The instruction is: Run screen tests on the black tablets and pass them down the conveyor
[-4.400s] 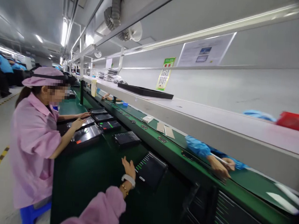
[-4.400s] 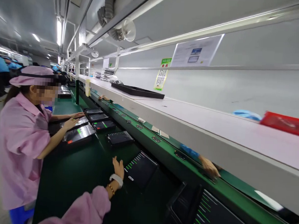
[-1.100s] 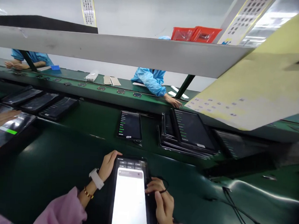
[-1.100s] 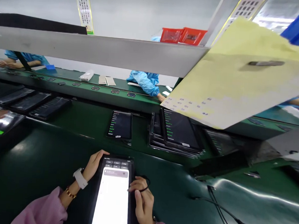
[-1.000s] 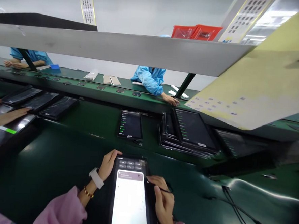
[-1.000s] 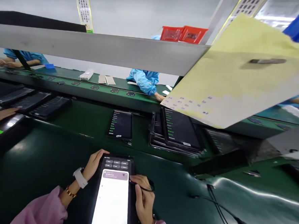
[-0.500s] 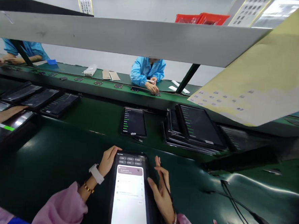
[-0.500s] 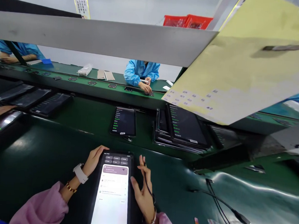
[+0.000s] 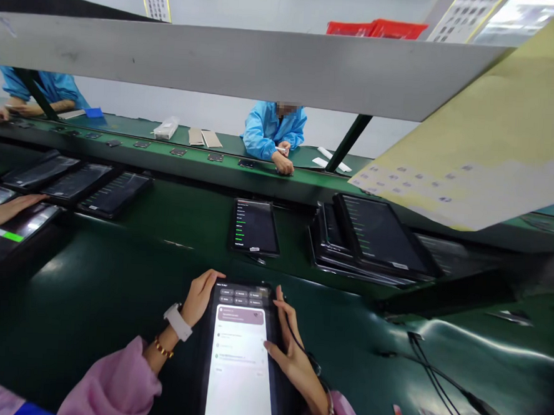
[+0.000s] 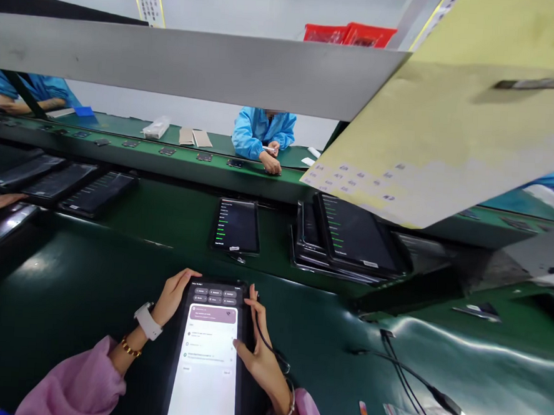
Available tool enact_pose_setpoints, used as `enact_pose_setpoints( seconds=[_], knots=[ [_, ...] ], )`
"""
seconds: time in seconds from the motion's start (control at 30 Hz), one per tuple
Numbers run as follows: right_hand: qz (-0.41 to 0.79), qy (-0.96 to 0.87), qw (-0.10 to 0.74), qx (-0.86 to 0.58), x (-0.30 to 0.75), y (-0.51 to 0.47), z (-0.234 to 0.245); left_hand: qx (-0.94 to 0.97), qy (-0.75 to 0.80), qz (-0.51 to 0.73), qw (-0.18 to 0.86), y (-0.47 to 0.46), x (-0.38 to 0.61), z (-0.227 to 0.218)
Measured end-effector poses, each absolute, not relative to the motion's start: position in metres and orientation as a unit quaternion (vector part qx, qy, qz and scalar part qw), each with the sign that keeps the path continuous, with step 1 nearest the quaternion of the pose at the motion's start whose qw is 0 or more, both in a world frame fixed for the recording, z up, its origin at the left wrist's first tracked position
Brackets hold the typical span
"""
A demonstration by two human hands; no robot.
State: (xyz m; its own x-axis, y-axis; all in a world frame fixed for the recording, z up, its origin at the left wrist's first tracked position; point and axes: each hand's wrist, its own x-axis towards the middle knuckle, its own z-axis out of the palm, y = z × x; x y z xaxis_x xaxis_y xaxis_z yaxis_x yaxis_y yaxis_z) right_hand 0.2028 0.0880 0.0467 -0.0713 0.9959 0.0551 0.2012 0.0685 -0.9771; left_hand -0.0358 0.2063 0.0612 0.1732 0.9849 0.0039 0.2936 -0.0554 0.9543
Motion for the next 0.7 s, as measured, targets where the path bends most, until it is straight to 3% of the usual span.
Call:
enact_pose_setpoints(
  seconds=[0.7],
  knots=[
    [0.466, -0.586, 0.416, -0.517, 0.2053, 0.0894, 0.0521, 0.624, 0.505, 0.397, 0.446, 0.2047, -0.0353, 0.0610]
  ],
)
